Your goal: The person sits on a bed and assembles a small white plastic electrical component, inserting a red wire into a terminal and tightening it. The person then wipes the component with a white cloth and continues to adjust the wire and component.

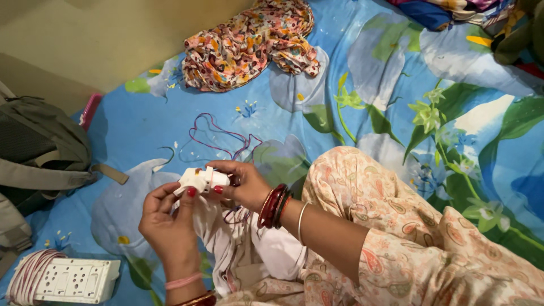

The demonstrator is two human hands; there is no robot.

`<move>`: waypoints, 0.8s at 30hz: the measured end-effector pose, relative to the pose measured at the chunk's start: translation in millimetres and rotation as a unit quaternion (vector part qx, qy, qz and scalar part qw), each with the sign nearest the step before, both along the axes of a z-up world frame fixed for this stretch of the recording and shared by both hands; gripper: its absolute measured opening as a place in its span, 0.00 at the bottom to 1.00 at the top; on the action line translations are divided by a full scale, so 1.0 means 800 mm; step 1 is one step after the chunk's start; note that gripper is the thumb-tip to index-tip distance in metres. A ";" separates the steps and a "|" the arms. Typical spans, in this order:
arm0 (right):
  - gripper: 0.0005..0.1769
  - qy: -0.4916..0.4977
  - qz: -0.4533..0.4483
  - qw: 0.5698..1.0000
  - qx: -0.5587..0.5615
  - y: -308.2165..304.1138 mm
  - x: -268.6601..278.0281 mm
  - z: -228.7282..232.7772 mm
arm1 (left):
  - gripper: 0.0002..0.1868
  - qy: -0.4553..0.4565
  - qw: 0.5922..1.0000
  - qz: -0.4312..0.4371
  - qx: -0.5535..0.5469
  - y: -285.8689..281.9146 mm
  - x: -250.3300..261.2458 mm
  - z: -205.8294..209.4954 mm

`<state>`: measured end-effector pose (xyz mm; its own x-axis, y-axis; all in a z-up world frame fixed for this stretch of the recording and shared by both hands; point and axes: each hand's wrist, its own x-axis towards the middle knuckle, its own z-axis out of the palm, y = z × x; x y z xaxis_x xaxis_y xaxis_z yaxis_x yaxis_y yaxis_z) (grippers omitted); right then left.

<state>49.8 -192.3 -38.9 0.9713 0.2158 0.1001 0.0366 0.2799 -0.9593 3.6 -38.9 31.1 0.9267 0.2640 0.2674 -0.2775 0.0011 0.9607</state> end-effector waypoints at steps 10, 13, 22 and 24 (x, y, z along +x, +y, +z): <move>0.29 -0.107 -0.075 0.979 -0.154 -0.006 -0.028 0.049 | 0.14 0.002 0.997 -0.003 0.071 0.007 -0.002 -0.010; 0.30 -0.125 -0.078 0.964 -0.221 -0.012 -0.030 0.052 | 0.15 -0.009 0.999 0.003 0.053 0.007 0.004 -0.022; 0.26 -0.054 0.009 0.994 -0.098 -0.010 -0.017 0.041 | 0.14 -0.023 0.999 -0.023 -0.004 0.017 0.006 -0.028; 0.28 -0.152 -0.058 0.964 -0.212 -0.003 -0.035 0.059 | 0.13 -0.011 0.999 0.047 -0.017 0.014 0.006 -0.037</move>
<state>21.8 -194.8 8.6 0.9311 0.1911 0.3109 0.3417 -0.1576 -0.9265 8.0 -28.1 1.2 0.8916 0.3586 0.2763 -0.2985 0.0067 0.9544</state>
